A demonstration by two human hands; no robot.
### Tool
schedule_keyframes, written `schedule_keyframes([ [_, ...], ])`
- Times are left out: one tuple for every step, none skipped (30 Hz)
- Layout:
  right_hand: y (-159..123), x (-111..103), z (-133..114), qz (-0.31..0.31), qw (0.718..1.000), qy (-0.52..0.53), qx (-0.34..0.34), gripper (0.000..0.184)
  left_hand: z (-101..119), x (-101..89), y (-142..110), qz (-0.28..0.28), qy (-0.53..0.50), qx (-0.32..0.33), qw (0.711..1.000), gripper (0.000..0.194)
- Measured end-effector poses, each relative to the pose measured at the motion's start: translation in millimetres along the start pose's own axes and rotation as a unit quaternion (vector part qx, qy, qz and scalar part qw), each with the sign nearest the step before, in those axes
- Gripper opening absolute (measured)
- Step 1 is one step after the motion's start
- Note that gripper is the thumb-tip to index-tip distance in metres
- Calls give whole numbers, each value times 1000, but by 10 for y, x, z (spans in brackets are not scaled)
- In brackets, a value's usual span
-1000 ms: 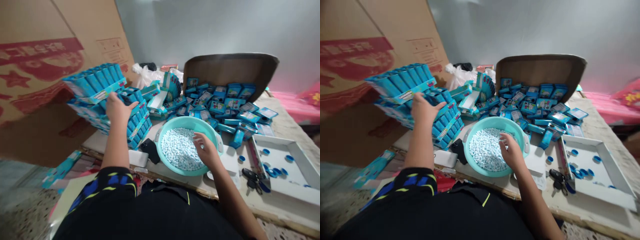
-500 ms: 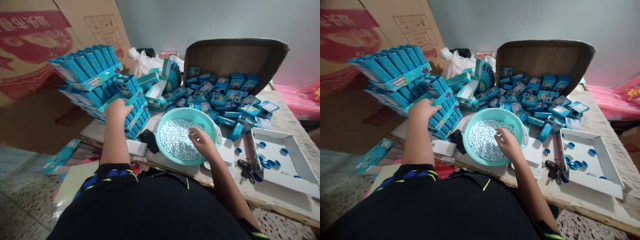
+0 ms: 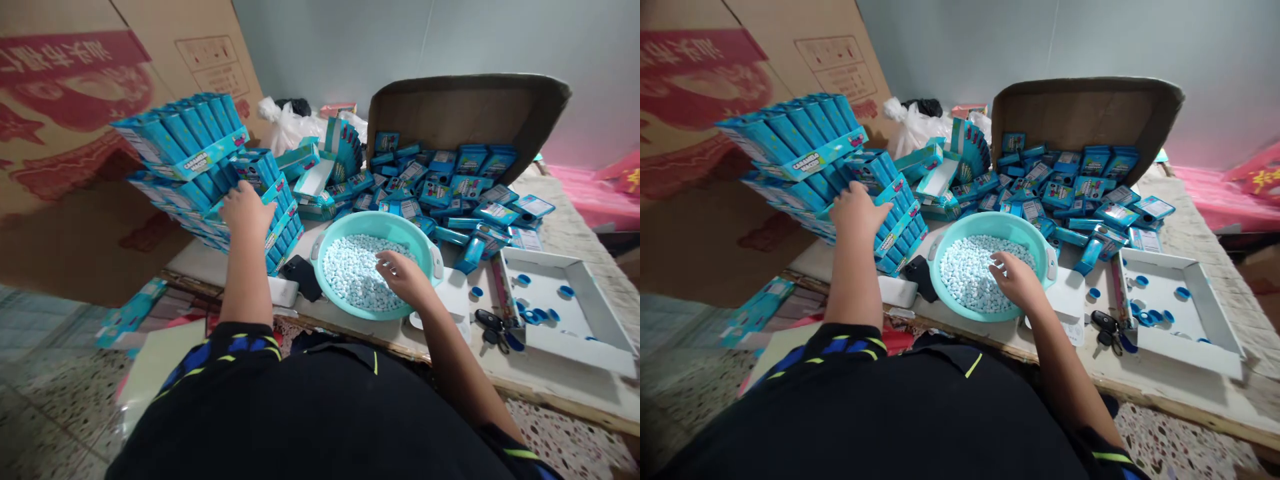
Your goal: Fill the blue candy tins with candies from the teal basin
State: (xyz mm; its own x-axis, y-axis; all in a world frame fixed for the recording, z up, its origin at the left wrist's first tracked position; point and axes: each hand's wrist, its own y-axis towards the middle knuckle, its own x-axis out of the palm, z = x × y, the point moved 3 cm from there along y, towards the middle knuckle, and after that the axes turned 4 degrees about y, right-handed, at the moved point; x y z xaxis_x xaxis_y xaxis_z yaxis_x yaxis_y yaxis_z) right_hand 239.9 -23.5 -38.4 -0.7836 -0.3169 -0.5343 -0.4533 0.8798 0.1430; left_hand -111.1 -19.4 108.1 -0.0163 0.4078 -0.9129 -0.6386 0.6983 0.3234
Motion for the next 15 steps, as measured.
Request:
schedule_keyframes([
  [11,5,-4,-1,1000,-7,0,30,97,7,-89,42,-56,43,997,57],
  [27,15,-9,-4,1000,-15,0,30,236,46,-172,64,-114,98,986,53],
  [47,32,-13,-12,1000,-27,2,31,423,120,-245,63,-171,161,970,47],
  [70,56,-14,-27,998,-48,8,32,656,227,-305,42,-222,221,949,42],
  [90,90,-12,-53,995,-78,18,35,927,359,-351,8,-263,275,925,39],
  [106,128,-10,-87,989,-113,28,39,1224,517,-382,-40,-294,317,901,41],
  [116,165,-8,-122,980,-151,38,45,1524,692,-398,-89,-311,336,885,46],
  [120,194,-9,-151,970,-184,46,51,1809,888,-403,-142,-289,337,884,51],
  [120,212,-17,-172,961,-212,49,57,2059,1100,-402,-206,-237,322,893,58],
  [120,220,-32,-183,954,-231,46,61,2258,1307,-399,-269,-176,295,900,69],
  [120,219,-52,-187,951,-244,42,64,2412,1476,-390,-303,-147,276,900,79],
  [121,211,-73,-190,949,-249,39,66,2517,1622,-375,-329,-124,262,899,89],
  [123,204,-94,-197,948,-249,38,66,2578,1743,-353,-347,-109,250,897,96],
  [127,197,-114,-205,947,-244,38,66,2605,1840,-323,-357,-105,244,896,100],
  [133,190,-131,-212,947,-237,40,65,2604,1918,-288,-363,-105,242,894,102],
])
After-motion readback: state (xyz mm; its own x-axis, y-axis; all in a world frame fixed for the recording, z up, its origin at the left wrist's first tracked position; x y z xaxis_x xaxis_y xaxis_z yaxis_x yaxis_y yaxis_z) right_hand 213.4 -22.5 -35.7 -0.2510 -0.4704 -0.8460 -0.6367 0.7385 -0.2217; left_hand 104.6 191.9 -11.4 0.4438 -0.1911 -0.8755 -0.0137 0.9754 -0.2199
